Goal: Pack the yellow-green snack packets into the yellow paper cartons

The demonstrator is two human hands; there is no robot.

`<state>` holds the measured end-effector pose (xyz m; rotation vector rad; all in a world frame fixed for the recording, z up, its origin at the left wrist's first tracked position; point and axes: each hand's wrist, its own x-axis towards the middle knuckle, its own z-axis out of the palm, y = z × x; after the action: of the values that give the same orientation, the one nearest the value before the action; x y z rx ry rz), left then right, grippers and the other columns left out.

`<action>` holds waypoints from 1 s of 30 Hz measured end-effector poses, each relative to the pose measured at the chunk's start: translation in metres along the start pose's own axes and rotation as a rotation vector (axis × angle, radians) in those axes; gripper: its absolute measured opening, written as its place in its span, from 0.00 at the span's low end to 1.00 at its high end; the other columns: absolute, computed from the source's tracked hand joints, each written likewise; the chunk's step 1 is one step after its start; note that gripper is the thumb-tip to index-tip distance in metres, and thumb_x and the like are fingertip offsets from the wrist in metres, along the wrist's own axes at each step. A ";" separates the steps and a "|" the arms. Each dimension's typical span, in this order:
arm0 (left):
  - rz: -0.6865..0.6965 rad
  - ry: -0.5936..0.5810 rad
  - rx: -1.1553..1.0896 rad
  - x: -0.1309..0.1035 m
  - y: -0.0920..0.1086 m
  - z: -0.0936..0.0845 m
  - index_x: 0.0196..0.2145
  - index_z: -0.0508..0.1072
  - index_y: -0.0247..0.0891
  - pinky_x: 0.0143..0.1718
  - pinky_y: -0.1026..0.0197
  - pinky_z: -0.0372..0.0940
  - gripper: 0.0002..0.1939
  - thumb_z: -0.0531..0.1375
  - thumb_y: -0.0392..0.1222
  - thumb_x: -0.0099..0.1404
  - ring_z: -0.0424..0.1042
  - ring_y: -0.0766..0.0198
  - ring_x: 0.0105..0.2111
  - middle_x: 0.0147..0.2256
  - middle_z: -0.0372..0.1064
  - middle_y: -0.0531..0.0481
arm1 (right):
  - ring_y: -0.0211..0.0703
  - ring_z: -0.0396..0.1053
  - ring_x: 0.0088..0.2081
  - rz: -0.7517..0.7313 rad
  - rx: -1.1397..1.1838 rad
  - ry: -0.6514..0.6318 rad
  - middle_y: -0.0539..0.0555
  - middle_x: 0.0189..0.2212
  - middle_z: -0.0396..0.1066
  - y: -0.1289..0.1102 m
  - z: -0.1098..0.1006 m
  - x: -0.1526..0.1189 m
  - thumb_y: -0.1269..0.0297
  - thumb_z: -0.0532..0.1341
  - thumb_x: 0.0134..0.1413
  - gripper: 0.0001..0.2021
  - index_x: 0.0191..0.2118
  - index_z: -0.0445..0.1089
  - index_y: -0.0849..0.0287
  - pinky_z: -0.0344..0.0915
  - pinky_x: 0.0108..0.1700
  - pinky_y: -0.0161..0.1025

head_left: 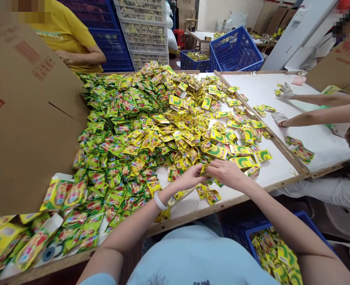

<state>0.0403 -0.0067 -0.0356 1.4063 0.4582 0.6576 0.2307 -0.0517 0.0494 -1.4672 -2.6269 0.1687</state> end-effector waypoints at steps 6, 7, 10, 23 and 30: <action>0.191 0.129 0.202 -0.009 -0.016 0.020 0.59 0.68 0.41 0.63 0.42 0.59 0.25 0.62 0.47 0.67 0.59 0.46 0.65 0.61 0.64 0.36 | 0.49 0.74 0.46 0.379 0.882 0.245 0.58 0.47 0.74 0.001 0.059 -0.033 0.43 0.58 0.62 0.23 0.55 0.68 0.53 0.75 0.39 0.43; 0.230 0.121 0.273 -0.007 -0.016 0.023 0.63 0.64 0.42 0.65 0.43 0.56 0.28 0.61 0.45 0.67 0.56 0.47 0.67 0.64 0.60 0.36 | 0.48 0.75 0.44 0.409 1.018 0.210 0.57 0.44 0.75 0.000 0.070 -0.040 0.42 0.56 0.63 0.23 0.54 0.69 0.52 0.76 0.38 0.44; 0.287 -0.043 0.443 0.015 -0.005 0.022 0.70 0.48 0.42 0.63 0.45 0.59 0.40 0.61 0.42 0.67 0.66 0.49 0.61 0.67 0.54 0.33 | 0.51 0.76 0.43 0.493 1.197 0.314 0.55 0.41 0.77 -0.001 0.091 -0.061 0.42 0.58 0.61 0.21 0.51 0.71 0.50 0.77 0.43 0.51; 0.413 -0.047 1.121 0.137 0.003 0.007 0.54 0.69 0.27 0.65 0.38 0.51 0.23 0.61 0.33 0.59 0.59 0.42 0.64 0.53 0.70 0.30 | 0.38 0.68 0.25 0.632 0.874 0.841 0.53 0.32 0.76 0.031 0.043 -0.108 0.53 0.67 0.56 0.14 0.42 0.72 0.57 0.70 0.26 0.37; 0.122 -0.129 0.077 0.050 0.023 0.018 0.32 0.71 0.33 0.30 0.61 0.68 0.12 0.63 0.46 0.59 0.72 0.64 0.25 0.26 0.72 0.50 | 0.45 0.75 0.39 0.157 0.530 0.874 0.55 0.40 0.76 0.011 -0.008 -0.041 0.64 0.64 0.61 0.09 0.46 0.73 0.54 0.73 0.39 0.41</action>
<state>0.0859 0.0140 -0.0064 1.5483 0.2998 0.6483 0.2627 -0.0806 0.0527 -1.1774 -1.6150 0.1679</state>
